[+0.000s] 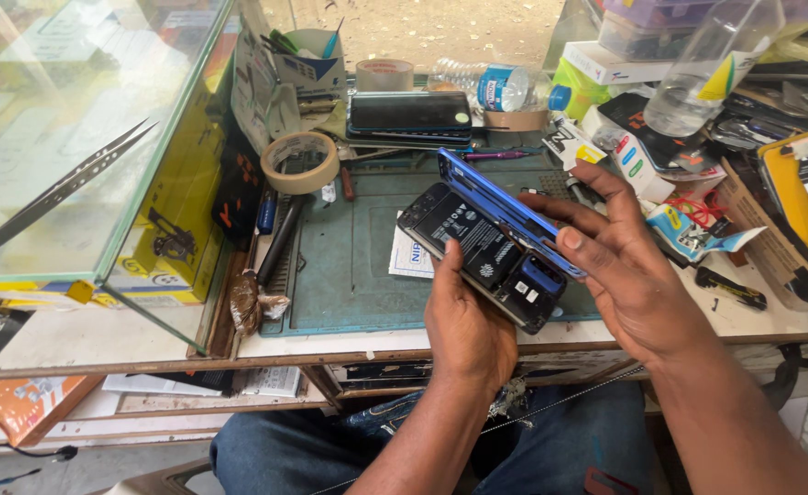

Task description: The person removes the back cover of a blue smartphone, applies adhesive tape to the battery area, and reattaches the back cover. The person also applies glue to the edges of the phone's internal frame.

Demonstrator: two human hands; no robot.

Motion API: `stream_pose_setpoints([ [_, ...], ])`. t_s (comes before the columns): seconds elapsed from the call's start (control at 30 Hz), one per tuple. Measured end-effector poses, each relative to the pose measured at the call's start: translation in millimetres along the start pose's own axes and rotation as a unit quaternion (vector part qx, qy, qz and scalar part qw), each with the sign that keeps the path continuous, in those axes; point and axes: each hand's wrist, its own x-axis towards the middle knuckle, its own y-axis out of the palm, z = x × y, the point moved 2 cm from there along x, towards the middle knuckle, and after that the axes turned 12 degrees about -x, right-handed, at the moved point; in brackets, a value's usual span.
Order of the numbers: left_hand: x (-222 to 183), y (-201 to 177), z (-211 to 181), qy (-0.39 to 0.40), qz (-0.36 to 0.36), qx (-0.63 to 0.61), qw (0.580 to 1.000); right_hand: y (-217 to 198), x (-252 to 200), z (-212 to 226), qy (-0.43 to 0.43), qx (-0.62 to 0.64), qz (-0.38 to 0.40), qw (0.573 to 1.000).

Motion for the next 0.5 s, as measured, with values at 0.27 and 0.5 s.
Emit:
stream_pose_setpoints([
  [0.27, 10.6, -0.5, -5.8, 0.005, 0.004, 0.041, 0.999, -2.9, 0.1, -6.7, 0.004, 0.067, 0.008, 0.998],
  [0.5, 27.4, -6.6, -19.1, 0.005, -0.029, 0.089, 0.996, 1.4, 1.9, -13.9, 0.015, 0.095, -0.023, 0.995],
])
